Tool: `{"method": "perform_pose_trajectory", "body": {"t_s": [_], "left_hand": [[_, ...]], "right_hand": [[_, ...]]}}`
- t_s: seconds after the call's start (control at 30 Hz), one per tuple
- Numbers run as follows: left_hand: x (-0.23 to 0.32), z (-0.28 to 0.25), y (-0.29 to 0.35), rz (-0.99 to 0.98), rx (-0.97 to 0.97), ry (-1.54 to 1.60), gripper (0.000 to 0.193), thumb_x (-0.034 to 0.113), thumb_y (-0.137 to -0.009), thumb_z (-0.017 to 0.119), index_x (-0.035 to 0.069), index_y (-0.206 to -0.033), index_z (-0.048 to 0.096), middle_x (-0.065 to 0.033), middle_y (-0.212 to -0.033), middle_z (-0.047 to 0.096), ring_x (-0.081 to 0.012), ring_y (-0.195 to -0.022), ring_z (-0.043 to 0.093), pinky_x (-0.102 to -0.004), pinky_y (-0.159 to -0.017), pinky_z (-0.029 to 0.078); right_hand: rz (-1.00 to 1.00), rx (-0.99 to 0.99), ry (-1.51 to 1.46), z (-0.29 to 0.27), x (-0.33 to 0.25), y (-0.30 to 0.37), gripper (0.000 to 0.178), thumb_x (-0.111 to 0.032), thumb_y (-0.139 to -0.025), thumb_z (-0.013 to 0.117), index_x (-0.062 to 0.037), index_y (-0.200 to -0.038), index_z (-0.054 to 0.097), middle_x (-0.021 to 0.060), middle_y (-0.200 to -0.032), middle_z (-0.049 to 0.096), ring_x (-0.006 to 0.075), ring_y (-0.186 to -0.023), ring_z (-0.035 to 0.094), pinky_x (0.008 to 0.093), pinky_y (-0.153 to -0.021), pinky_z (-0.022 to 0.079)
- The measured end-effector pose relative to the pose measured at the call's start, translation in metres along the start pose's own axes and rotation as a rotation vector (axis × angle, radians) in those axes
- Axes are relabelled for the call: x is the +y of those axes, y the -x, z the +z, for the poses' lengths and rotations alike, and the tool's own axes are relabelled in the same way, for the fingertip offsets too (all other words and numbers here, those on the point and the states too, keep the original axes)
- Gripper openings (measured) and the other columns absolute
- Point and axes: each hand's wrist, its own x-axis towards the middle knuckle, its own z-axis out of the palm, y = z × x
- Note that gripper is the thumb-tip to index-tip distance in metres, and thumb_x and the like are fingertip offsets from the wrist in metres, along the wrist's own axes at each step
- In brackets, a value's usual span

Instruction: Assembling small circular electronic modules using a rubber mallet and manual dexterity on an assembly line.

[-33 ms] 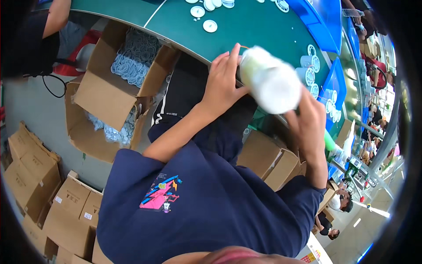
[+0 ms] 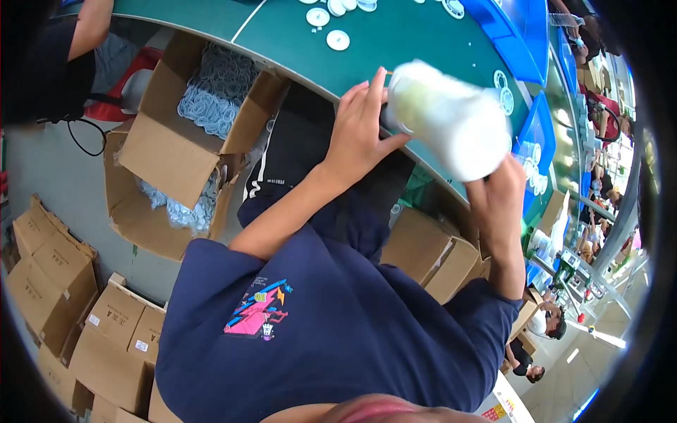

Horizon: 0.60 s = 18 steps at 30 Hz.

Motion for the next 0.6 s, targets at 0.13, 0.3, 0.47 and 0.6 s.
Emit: {"method": "perform_pose_trajectory", "body": {"t_s": [0.13, 0.3, 0.47, 0.6], "left_hand": [[0.007, 0.0, -0.003, -0.041, 0.02, 0.068, 0.105, 0.031, -0.074, 0.091, -0.007, -0.154, 0.034, -0.0131, -0.121, 0.068, -0.0303, -0.118, 0.061, -0.0488, -0.111, 0.04], [0.004, -0.002, -0.002, -0.038, -0.005, 0.145, 0.101, 0.029, -0.076, 0.091, -0.005, -0.153, 0.036, -0.009, -0.126, 0.072, -0.0288, -0.123, 0.062, -0.048, -0.114, 0.035], [0.001, -0.008, -0.008, 0.009, -0.005, 0.11, 0.071, 0.027, -0.073, 0.091, 0.006, -0.132, 0.057, -0.0093, -0.122, 0.07, -0.0319, -0.116, 0.064, -0.0501, -0.112, 0.038], [0.009, 0.001, -0.01, 0.007, -0.043, 0.148, 0.066, 0.027, -0.074, 0.091, 0.007, -0.128, 0.059, -0.0103, -0.122, 0.069, -0.0335, -0.115, 0.063, -0.0509, -0.112, 0.038]], "right_hand": [[0.243, -0.101, 0.116, 0.005, -0.004, -0.029, 0.033, -0.023, -0.098, 0.07, -0.0036, -0.124, 0.064, 0.0235, -0.095, 0.073, 0.0422, -0.085, 0.071, 0.0455, -0.071, 0.054], [0.426, 0.117, -0.057, 0.001, 0.005, -0.018, 0.026, -0.027, -0.102, 0.066, -0.0025, -0.107, 0.071, 0.024, -0.09, 0.072, 0.0403, -0.078, 0.069, 0.0414, -0.069, 0.052], [0.335, 0.172, 0.178, 0.036, 0.057, -0.022, 0.037, -0.034, -0.099, 0.071, -0.0064, -0.123, 0.068, 0.0209, -0.092, 0.073, 0.0401, -0.085, 0.07, 0.0456, -0.071, 0.052], [0.301, 0.368, 0.177, 0.079, 0.101, -0.015, 0.05, -0.027, -0.096, 0.072, -0.0061, -0.139, 0.058, 0.0224, -0.108, 0.07, 0.0403, -0.095, 0.069, 0.0481, -0.08, 0.053]]}}
